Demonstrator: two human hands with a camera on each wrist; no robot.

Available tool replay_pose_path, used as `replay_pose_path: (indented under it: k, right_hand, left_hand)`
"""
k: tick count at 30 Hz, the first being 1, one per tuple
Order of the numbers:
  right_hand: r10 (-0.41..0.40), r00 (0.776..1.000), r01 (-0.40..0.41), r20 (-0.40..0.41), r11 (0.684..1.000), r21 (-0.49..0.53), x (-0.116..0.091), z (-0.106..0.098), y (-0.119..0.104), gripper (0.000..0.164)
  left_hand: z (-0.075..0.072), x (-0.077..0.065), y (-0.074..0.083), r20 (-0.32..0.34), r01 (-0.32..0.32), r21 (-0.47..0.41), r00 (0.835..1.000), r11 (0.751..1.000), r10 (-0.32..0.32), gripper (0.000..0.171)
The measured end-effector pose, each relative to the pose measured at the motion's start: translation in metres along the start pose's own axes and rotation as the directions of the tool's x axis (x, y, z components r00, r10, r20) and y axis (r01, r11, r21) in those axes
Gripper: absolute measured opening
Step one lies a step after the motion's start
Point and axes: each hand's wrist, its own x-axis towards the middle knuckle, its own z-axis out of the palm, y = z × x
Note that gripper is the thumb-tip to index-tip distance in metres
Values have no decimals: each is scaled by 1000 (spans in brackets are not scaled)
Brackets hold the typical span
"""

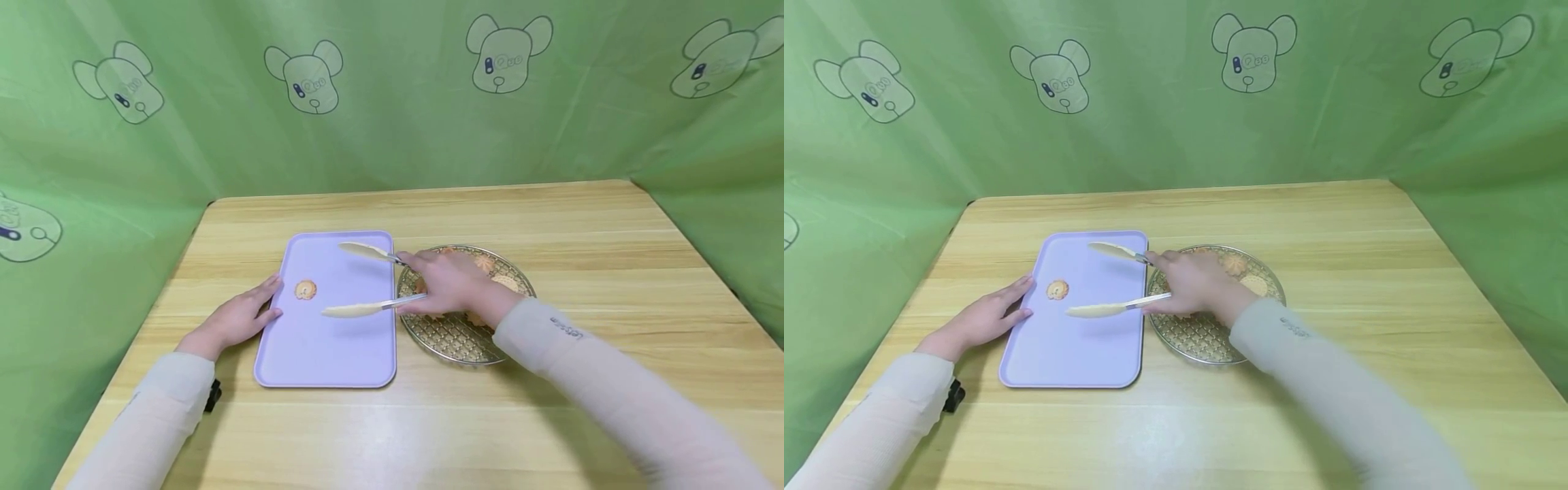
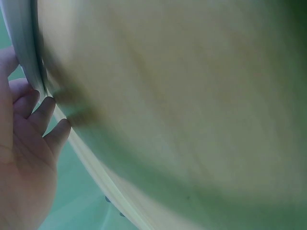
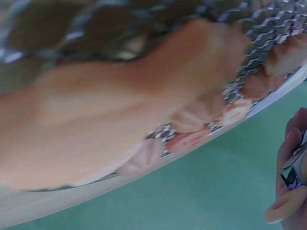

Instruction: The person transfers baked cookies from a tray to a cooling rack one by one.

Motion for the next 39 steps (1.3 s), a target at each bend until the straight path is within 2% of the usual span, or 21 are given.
replay_pose_path:
  k: [8, 15, 24, 39]
  right_hand:
    - [63, 995, -63, 75, 998, -6, 16, -1, -17, 103]
    - [58, 993, -57, 106, 998, -11, 27, 2, -29, 101]
    - [65, 989, -60, 136, 997, -43, 38, 8, -45, 91]
    - [73, 982, -65, 175, 997, -51, 43, 14, -59, 82]
  left_hand:
    - [-1, 0, 2, 1, 3, 0, 1000, 1000, -3, 63]
    - [-2, 0, 3, 10, 11, -3, 1000, 1000, -11, 64]
    - [-1, -1, 2, 9, 8, -1, 1000, 1000, -8, 64]
    - [-1, 0, 2, 6, 4, 1, 1000, 1000, -4, 64]
